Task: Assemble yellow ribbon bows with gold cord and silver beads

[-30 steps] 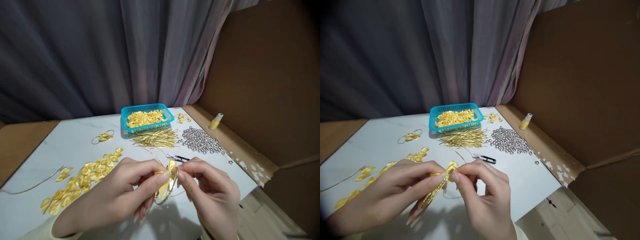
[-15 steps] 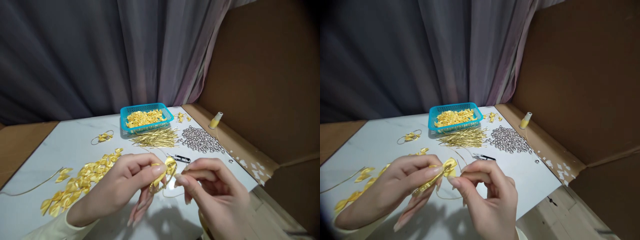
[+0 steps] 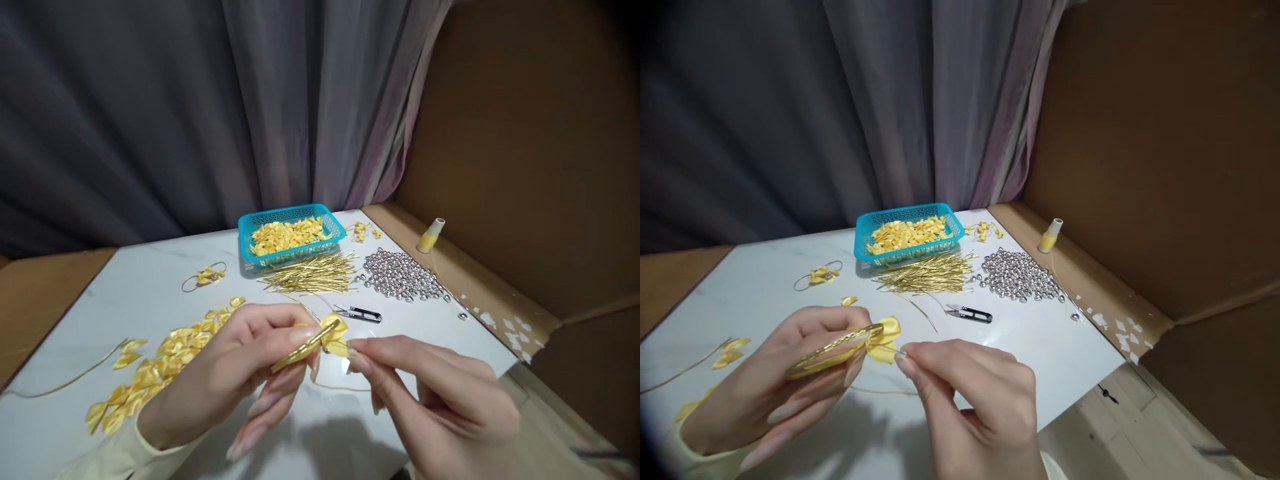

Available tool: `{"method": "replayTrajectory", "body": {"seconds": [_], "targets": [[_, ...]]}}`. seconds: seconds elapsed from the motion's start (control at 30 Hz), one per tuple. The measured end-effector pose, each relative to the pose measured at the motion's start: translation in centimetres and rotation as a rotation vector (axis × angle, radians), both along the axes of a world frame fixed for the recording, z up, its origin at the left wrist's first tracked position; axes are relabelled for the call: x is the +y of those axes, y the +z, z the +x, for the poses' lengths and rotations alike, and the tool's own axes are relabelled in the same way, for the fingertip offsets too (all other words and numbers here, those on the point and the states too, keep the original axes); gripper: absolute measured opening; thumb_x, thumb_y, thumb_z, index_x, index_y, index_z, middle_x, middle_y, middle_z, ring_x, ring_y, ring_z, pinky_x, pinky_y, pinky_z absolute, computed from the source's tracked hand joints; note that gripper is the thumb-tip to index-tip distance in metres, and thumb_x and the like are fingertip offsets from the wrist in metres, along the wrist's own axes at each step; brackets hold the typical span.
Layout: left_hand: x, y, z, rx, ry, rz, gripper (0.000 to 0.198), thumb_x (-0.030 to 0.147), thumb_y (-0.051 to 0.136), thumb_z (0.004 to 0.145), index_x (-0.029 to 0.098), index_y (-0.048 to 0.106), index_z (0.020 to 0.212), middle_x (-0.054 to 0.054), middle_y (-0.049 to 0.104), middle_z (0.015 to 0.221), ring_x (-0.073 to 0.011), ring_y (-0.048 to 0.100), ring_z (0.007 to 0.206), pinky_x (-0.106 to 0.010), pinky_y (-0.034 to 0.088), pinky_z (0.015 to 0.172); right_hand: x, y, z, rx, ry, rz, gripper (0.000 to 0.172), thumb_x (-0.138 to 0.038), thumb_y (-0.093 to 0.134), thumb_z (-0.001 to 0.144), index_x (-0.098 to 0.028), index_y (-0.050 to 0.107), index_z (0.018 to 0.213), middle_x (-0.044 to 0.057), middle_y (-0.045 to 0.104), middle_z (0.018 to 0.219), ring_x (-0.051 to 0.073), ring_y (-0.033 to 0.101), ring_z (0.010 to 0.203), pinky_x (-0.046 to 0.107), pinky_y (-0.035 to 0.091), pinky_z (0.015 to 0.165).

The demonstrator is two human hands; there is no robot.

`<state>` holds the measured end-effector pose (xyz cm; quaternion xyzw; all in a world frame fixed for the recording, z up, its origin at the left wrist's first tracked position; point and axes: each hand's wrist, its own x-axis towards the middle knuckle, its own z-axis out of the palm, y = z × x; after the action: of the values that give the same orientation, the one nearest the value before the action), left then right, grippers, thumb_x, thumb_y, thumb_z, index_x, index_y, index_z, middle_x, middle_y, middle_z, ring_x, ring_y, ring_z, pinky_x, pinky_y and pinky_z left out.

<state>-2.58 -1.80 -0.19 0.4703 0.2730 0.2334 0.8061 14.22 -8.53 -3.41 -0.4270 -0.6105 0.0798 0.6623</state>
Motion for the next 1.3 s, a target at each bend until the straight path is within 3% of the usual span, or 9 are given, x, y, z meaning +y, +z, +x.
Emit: {"method": "replayTrajectory", "body": {"seconds": [0.17, 0.57, 0.77, 1.0, 1.3], "targets": [[0.1, -0.1, 0.1, 0.012, -0.023, -0.013, 0.024, 0.034, 0.060, 0.084, 0.016, 0.062, 0.068, 0.008, 0.039, 0.041, -0.0010, 0.033, 0.024, -0.007, 0.025, 0.026, 0.0, 0.1, 0.0, -0.050, -0.036, 0.036, 0.015, -0.003, 0.067, 0.073, -0.016, 0.070, 0.077, 0.000, 0.071, 0.065, 0.007, 0.058, 0.045, 0.015, 0.043, 0.038], [0.3, -0.1, 0.0, 0.033, -0.065, -0.018, 0.027, 0.041, 0.064, 0.081, 0.017, 0.065, 0.069, 0.007, 0.043, 0.043, -0.0030, 0.041, 0.026, -0.007, 0.029, 0.026, 0.0, 0.2, 0.2, -0.078, -0.013, 0.047, 0.015, -0.001, 0.066, 0.073, -0.013, 0.070, 0.078, 0.003, 0.071, 0.063, 0.011, 0.064, 0.051, 0.018, 0.049, 0.046], [0.2, 0.2, 0.1, 0.051, -0.068, -0.034, 0.028, 0.043, 0.065, 0.080, 0.017, 0.065, 0.068, 0.007, 0.041, 0.041, -0.0021, 0.038, 0.024, -0.007, 0.027, 0.026, 0.0, 0.1, -0.1, -0.025, -0.009, 0.031, 0.014, 0.000, 0.065, 0.072, -0.012, 0.071, 0.077, 0.003, 0.068, 0.060, 0.010, 0.062, 0.049, 0.018, 0.046, 0.043], [0.1, 1.4, 0.2, 0.164, -0.049, -0.091, 0.032, 0.046, 0.070, 0.074, 0.017, 0.065, 0.065, 0.006, 0.042, 0.040, -0.0036, 0.045, 0.028, -0.006, 0.029, 0.028, 0.0, 0.0, 0.1, -0.015, 0.009, 0.044, 0.013, -0.001, 0.067, 0.072, -0.012, 0.072, 0.076, 0.002, 0.068, 0.059, 0.010, 0.062, 0.049, 0.018, 0.047, 0.044], [0.1, 1.1, 0.3, 0.148, -0.055, -0.087, 0.032, 0.046, 0.070, 0.074, 0.016, 0.064, 0.065, 0.007, 0.042, 0.039, -0.0029, 0.042, 0.027, -0.006, 0.030, 0.028, 0.1, 0.0, 0.0, -0.010, 0.016, 0.030, 0.014, -0.002, 0.067, 0.072, -0.013, 0.072, 0.077, 0.001, 0.067, 0.059, 0.008, 0.058, 0.044, 0.017, 0.046, 0.041]]}}
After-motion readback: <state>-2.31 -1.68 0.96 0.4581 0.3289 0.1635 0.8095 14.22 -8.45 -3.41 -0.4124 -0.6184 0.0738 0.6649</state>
